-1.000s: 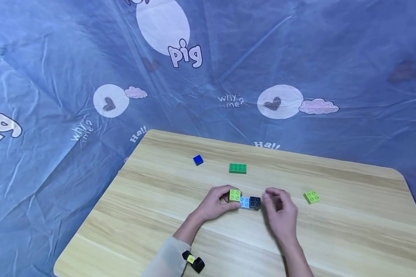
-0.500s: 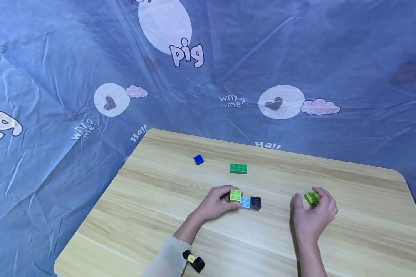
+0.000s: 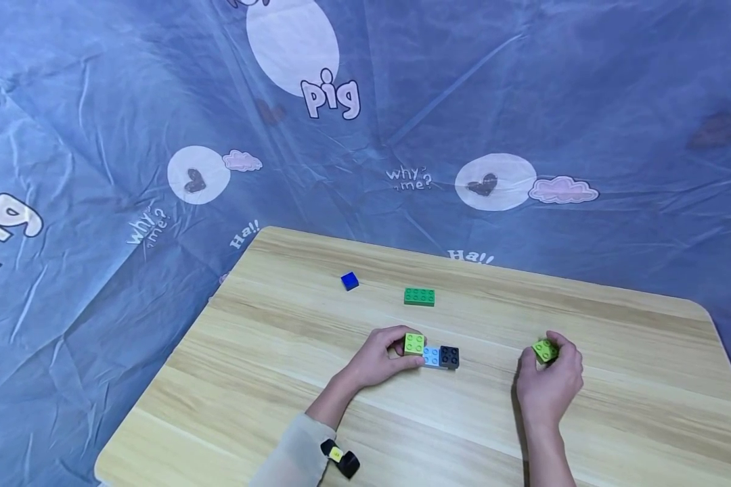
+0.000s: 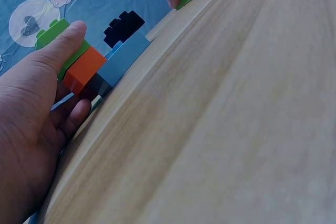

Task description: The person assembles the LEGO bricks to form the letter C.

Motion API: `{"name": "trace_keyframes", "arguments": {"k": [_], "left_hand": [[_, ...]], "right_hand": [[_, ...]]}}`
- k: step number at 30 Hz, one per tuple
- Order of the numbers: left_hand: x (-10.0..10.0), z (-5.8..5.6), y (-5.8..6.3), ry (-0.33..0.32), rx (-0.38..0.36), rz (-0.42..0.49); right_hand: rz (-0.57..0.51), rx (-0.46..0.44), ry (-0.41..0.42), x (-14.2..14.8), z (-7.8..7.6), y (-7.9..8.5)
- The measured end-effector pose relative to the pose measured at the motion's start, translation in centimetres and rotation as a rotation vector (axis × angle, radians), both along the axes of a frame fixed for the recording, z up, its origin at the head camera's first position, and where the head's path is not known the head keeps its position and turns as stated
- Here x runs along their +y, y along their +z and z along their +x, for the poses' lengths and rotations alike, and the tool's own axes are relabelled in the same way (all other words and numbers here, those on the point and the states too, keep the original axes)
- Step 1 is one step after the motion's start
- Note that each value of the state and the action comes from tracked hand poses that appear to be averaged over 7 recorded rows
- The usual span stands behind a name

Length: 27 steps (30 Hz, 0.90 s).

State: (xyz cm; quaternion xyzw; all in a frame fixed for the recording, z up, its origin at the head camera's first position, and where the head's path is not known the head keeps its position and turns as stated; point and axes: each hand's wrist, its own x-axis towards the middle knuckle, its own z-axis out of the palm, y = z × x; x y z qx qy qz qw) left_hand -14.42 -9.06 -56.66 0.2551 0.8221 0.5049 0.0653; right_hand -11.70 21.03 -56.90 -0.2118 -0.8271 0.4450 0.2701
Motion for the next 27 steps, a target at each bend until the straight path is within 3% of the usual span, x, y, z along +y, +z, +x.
{"name": "trace_keyframes", "arguments": {"k": [12, 27], "left_hand": [[0.04, -0.13, -0.19, 0.004, -0.004, 0.006], [0.21, -0.39, -0.29, 0.007, 0.021, 0.02]], "right_hand": [[0.033, -0.005, -0.005, -0.21, 0.0, 0.3], [0.086, 0.017, 0.058, -0.06, -0.27, 0.28]]}}
